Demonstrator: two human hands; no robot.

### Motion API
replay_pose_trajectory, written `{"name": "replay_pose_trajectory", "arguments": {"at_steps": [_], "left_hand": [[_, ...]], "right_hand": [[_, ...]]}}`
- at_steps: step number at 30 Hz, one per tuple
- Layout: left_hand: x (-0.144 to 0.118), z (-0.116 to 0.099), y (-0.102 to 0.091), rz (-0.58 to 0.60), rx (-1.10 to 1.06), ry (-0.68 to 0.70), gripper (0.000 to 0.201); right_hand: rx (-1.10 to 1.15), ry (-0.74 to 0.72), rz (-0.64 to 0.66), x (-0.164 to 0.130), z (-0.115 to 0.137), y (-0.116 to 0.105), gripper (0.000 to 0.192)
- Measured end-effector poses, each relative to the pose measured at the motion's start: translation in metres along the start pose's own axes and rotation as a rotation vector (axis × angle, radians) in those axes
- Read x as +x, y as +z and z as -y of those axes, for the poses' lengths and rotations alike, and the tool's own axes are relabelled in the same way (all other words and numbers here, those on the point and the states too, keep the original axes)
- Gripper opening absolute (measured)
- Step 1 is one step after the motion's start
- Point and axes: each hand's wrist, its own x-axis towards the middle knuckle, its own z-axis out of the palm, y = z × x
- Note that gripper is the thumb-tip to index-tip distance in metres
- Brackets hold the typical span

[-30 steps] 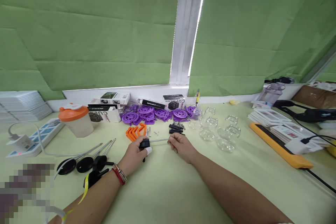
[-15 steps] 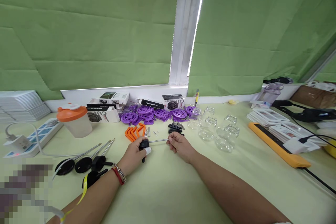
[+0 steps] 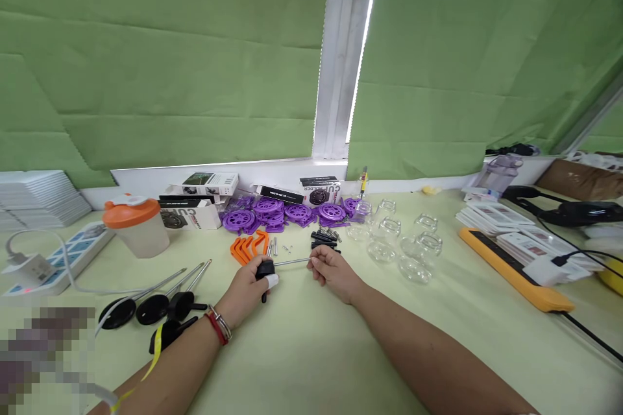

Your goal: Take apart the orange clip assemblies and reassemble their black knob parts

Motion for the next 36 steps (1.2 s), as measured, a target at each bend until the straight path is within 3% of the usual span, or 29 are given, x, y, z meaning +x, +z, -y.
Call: {"name": "replay_pose_trajectory", "arguments": {"at_steps": [7, 14, 24, 36], "left_hand": [[-0.0009, -0.0017, -0.0003, -0.008, -0.004, -0.004, 0.033], [0.0008, 0.0017, -0.0002, -0.001, -0.030, 0.001, 0.034], [0.0004, 0.0048, -0.0005, 0.024, -0.027, 0.050, 0.032], [-0.0007, 0.0030, -0.0011, 0.047, 0.005, 0.033, 0.030]], "right_hand": [[-0.102, 0.014, 0.011, 0.0008, -0.0016, -0.0013, 0.036], [0.003, 0.008, -0.009, -0.0003, 0.0015, 0.0014, 0.033], [-0.145, -0.011, 0.014, -0.0015, -0.0018, -0.0006, 0.040], [-0.123, -0.007, -0.008, 0.0003, -0.0062, -0.0003, 0.026]]}}
